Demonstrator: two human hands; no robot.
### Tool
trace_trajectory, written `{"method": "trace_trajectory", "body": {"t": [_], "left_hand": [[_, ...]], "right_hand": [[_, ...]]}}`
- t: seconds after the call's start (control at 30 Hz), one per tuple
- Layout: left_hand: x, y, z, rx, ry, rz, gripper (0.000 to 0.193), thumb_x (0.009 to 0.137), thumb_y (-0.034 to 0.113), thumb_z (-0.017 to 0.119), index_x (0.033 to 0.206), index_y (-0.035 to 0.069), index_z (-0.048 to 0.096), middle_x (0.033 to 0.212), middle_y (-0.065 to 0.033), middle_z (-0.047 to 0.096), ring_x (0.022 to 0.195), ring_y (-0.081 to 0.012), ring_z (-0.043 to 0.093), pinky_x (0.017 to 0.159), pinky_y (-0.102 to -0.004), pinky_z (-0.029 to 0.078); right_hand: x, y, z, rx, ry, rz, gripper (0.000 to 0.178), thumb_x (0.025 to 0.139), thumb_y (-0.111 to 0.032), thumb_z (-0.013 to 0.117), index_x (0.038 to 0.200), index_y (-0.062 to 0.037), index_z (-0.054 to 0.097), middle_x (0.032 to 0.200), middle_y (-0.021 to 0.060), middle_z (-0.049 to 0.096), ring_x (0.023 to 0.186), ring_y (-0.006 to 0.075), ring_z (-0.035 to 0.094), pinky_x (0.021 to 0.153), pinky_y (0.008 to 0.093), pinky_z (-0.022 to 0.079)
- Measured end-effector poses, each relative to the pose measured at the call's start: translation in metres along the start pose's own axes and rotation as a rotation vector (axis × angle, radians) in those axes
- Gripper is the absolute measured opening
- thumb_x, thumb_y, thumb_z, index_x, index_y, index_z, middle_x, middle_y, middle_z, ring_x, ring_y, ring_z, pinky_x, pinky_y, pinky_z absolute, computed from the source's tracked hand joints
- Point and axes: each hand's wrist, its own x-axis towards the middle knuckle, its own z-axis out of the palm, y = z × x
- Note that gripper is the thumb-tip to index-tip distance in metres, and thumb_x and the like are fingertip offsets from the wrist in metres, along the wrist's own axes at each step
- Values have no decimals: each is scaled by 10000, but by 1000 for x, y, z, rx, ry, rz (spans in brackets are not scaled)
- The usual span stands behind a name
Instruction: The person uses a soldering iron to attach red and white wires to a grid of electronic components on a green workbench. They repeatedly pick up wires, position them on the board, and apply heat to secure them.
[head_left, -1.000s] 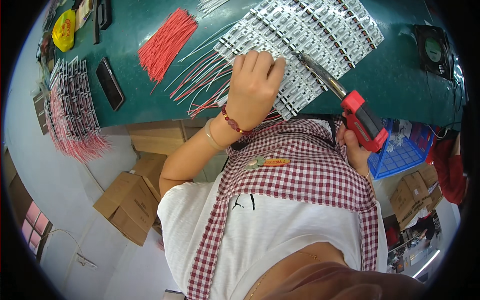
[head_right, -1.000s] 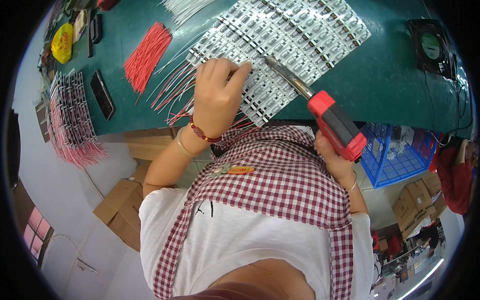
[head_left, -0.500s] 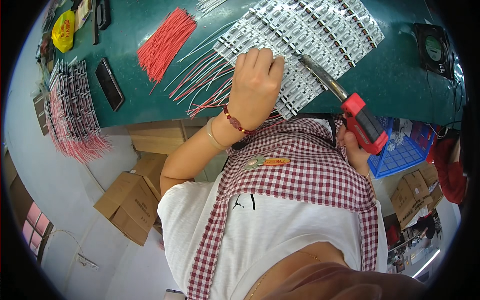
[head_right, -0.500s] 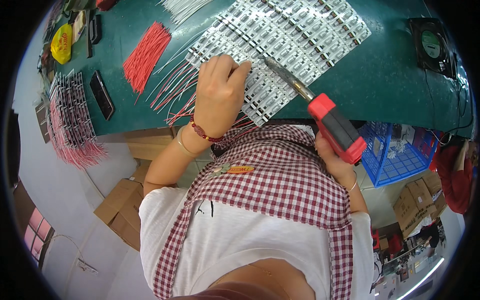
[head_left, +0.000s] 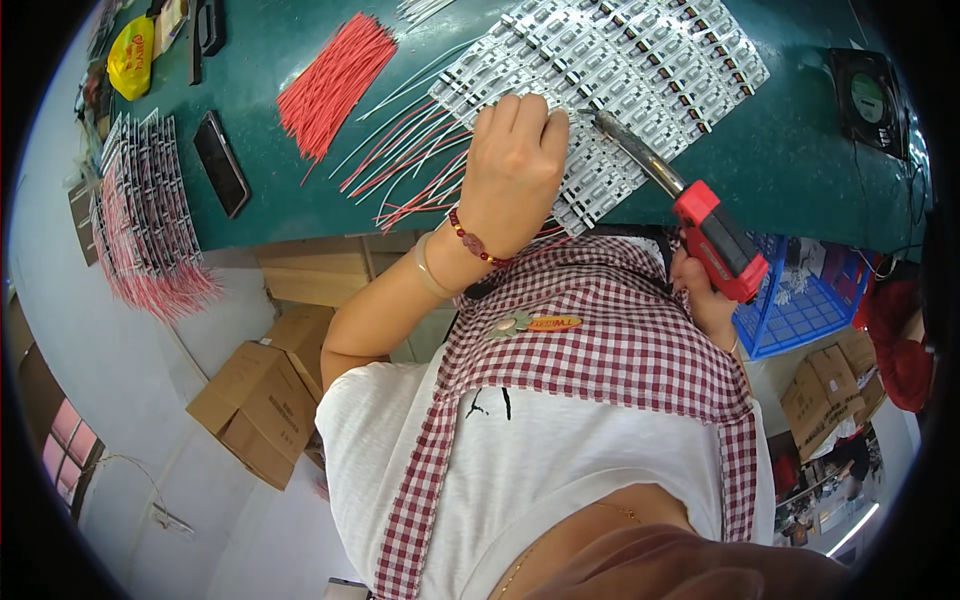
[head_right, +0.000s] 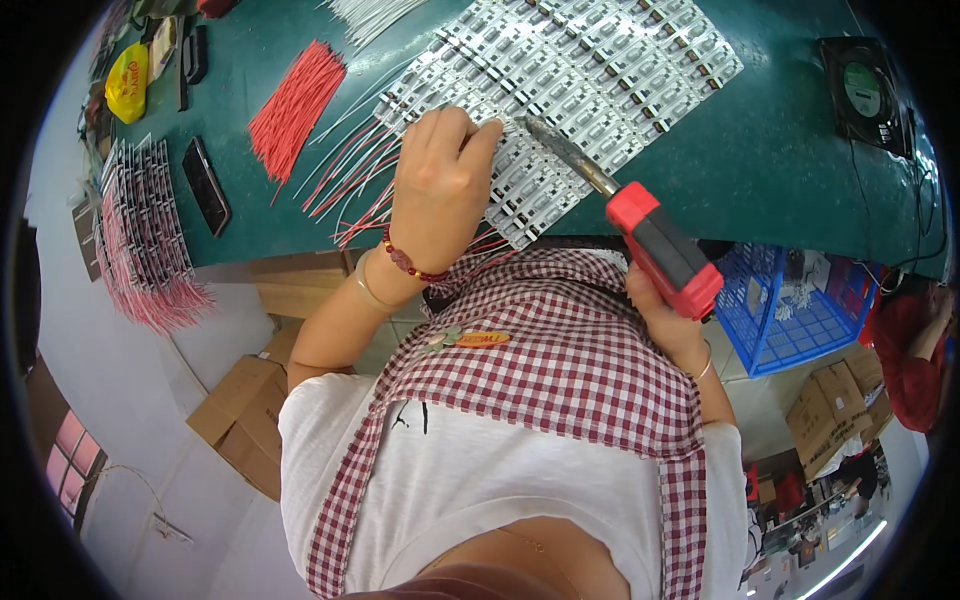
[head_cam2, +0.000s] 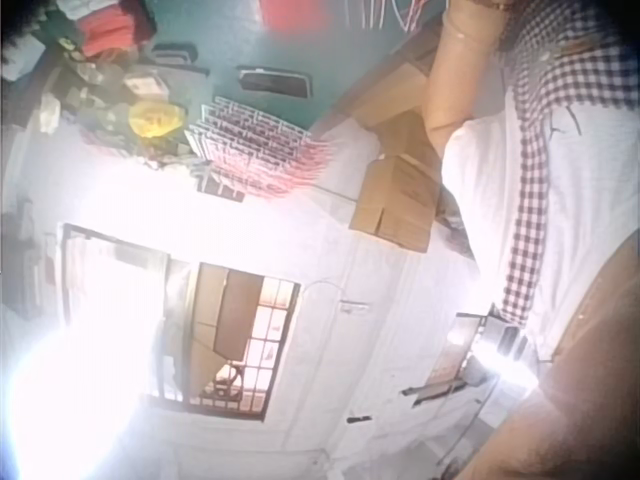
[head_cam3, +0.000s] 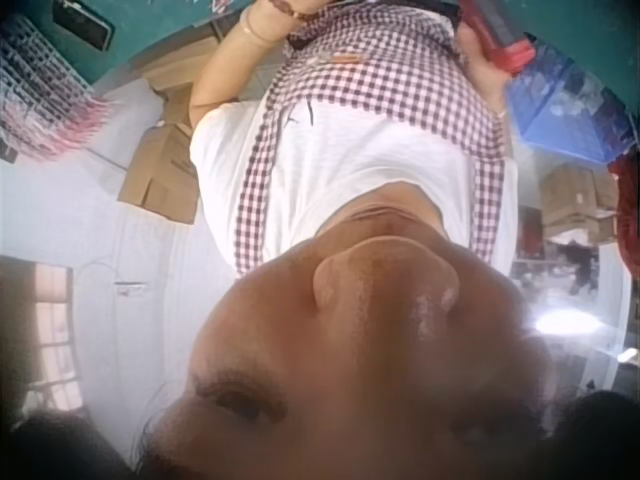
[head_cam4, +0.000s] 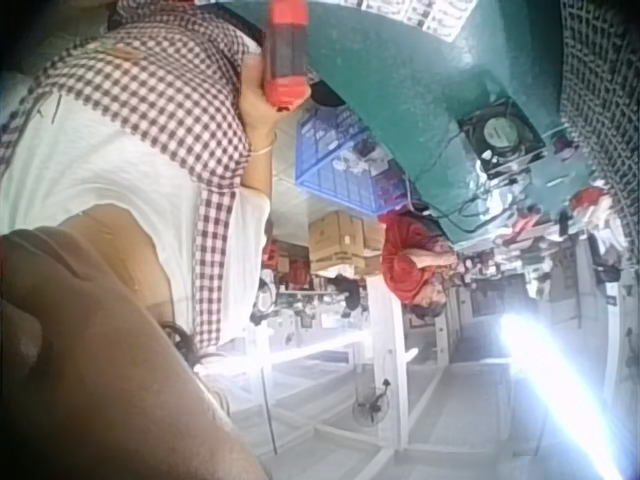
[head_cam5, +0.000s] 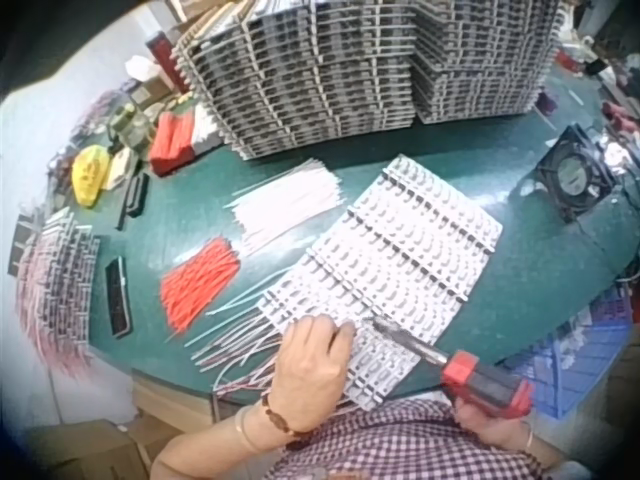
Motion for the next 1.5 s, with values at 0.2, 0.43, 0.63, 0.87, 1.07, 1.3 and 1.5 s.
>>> {"method": "trace_trajectory", "body": {"t": [0.2,0.43,0.63,0.87,1.07,1.3,1.5], "left_hand": [[1,1,-2,24,-18,3,233,675,4,581,904,11,628,755,-65,463,734,-222,493,671,-337,398],[0,-1,1,23,9,5,225,678,13,594,898,17,638,746,-60,467,723,-218,492,664,-335,394],[-5,5,1,-55,48,38,226,686,4,609,907,21,653,737,-61,467,701,-217,489,632,-332,400],[-5,7,7,-92,61,4,223,671,-5,629,892,13,653,732,-69,464,692,-225,491,625,-333,415],[-6,7,9,-68,64,0,205,675,-12,629,878,8,647,730,-71,463,690,-226,492,623,-331,415],[-5,8,7,-29,7,6,196,679,7,601,872,5,632,757,-75,471,719,-230,491,653,-339,405],[-4,13,3,-23,46,16,213,678,-2,616,886,27,651,737,-57,475,706,-222,494,639,-340,400]], "right_hand": [[3,-8,-2,99,-12,25,426,881,-246,620,1196,20,513,718,49,564,570,86,486,505,215,383],[3,-10,0,84,-20,74,195,875,-148,615,1002,-7,571,744,14,551,647,94,499,579,245,411],[-2,-4,-6,125,-1,58,330,871,-205,624,1106,8,537,724,32,560,605,98,497,546,238,405],[-10,5,-12,48,-11,102,94,836,-67,634,914,-16,633,764,17,590,680,111,550,618,269,456],[-6,15,-13,-49,-13,8,139,781,-53,682,909,-12,650,815,65,637,684,140,597,619,285,476],[-15,5,-14,159,73,128,151,822,-62,655,960,-3,638,864,51,631,748,143,595,672,286,480],[-16,2,-21,228,-42,138,112,861,-110,624,890,-3,610,766,17,580,701,122,543,639,266,441]]}}
